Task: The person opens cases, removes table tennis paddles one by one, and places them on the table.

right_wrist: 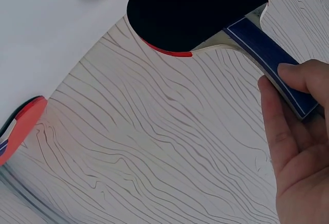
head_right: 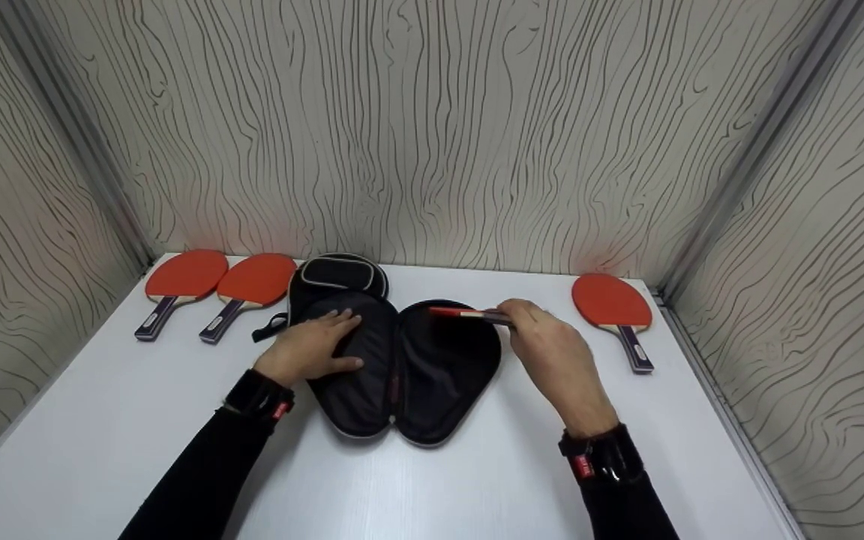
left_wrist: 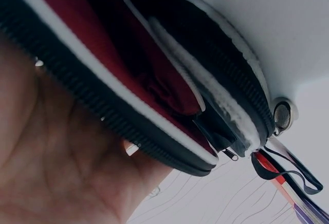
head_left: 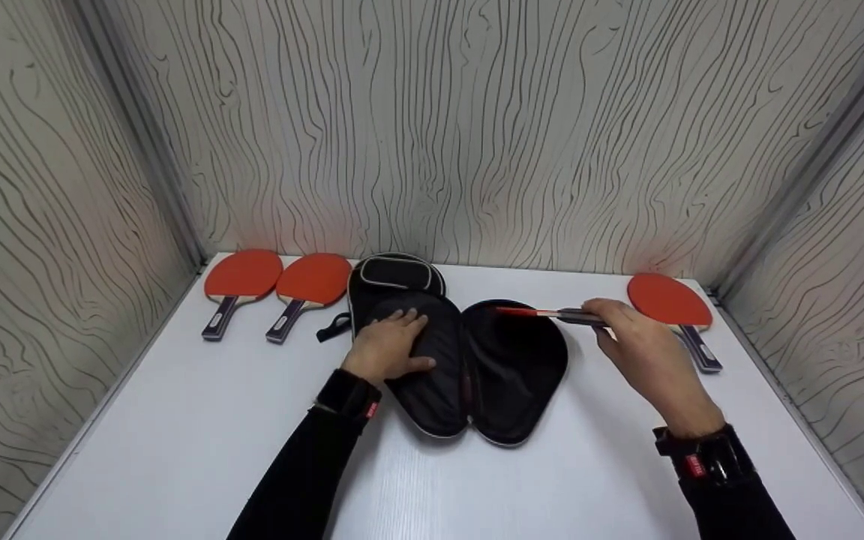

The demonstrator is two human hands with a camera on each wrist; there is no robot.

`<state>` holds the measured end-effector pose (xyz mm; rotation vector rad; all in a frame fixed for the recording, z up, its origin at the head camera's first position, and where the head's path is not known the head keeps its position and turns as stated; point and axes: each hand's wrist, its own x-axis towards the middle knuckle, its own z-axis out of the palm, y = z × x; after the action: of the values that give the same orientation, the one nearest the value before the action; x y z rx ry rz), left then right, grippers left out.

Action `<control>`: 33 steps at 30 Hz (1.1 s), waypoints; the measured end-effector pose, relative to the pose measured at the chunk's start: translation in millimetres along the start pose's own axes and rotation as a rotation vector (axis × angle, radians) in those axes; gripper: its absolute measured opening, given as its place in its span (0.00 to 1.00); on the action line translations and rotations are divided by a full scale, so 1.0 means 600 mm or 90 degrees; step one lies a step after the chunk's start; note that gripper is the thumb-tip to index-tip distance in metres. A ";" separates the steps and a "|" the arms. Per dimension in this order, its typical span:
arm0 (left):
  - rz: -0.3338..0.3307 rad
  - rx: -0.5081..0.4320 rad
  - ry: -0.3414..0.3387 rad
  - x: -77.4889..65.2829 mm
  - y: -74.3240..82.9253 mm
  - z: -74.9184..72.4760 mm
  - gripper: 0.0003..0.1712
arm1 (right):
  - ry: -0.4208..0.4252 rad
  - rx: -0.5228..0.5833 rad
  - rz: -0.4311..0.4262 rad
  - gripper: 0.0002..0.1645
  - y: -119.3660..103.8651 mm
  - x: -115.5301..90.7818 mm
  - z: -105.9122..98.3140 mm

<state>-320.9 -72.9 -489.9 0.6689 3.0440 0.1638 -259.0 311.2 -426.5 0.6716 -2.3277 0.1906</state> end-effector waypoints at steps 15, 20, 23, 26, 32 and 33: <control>0.005 -0.009 0.008 0.000 -0.001 0.001 0.50 | 0.016 0.006 0.124 0.27 0.028 -0.004 -0.006; 0.000 0.004 0.009 0.002 -0.001 0.003 0.50 | -0.003 -0.005 0.175 0.25 0.037 -0.007 -0.007; -0.004 0.006 0.008 0.002 -0.001 0.003 0.50 | -0.014 -0.012 0.193 0.23 0.042 -0.009 -0.003; -0.008 0.004 0.005 0.001 0.000 0.002 0.51 | -0.023 -0.018 0.208 0.23 0.046 -0.010 0.001; -0.008 -0.004 0.000 0.001 0.000 0.001 0.50 | -0.007 -0.024 0.214 0.21 0.060 -0.017 0.015; -0.006 -0.005 0.001 0.001 0.000 0.001 0.50 | 0.000 -0.025 0.209 0.21 0.063 -0.019 0.018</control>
<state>-321.2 -72.5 -490.3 0.6531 3.0458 0.1755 -277.9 345.0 -440.3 0.2661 -2.4230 0.2916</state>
